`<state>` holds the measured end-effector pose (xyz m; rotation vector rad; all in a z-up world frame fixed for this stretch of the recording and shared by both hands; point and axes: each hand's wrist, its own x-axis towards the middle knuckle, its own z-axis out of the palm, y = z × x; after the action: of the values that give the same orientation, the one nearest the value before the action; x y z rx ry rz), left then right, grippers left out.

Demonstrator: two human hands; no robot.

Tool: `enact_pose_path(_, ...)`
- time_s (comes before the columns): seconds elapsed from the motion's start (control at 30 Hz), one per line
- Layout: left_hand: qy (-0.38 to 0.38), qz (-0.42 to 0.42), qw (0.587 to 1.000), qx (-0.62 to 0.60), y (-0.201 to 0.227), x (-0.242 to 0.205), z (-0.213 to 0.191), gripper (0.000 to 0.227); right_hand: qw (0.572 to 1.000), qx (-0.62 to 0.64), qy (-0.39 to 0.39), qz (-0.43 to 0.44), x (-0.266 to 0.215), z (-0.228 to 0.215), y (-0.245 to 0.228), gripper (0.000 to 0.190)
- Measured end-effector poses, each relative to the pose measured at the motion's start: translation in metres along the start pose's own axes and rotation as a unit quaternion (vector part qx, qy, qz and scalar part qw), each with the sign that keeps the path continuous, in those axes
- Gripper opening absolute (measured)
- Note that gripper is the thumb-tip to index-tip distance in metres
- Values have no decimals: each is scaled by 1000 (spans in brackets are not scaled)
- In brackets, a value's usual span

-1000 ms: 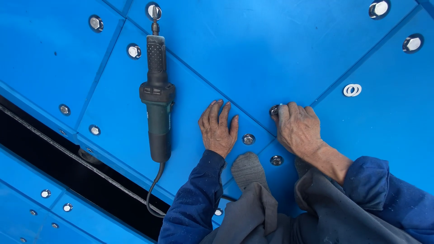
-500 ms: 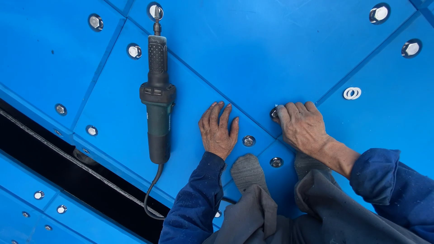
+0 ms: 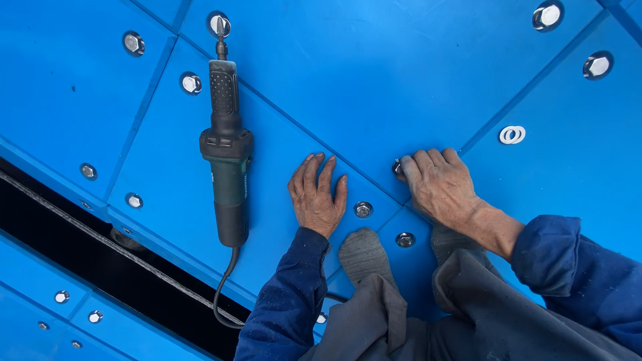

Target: The person uses a corded die grinder to grind and remove bolts from blue steel panels, then pulls the loosened bolts and washers out of the holes by hand and sets them on the panel. They reposition along the panels, repeating the grind-and-remove process on successive fasteners.

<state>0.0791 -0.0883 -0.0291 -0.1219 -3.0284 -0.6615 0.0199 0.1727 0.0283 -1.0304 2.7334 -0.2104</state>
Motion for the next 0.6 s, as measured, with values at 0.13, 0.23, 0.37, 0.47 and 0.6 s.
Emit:
enact_pose_path(0.13,1,-3,1000,8,1,-1,1,41,990,2,-86,109,8,-11,-9,30)
enact_pose_path(0.23,-6,-5,1000,13,0,2,0,41,993,33,-91,66,6,-2,9,29)
enact_pose_path(0.37,-2,-8,1000,9,4,3,-4,42,989,24,-103,-105,19,-19,32,44)
enact_pose_path(0.47,-6,-6,1000,8,3,2,-4,42,977,-24,-152,-150,22,-18,33,49)
enact_pose_path(0.6,-13,-11,1000,12,2,0,-2,42,981,-54,-108,-154,11,-6,24,41)
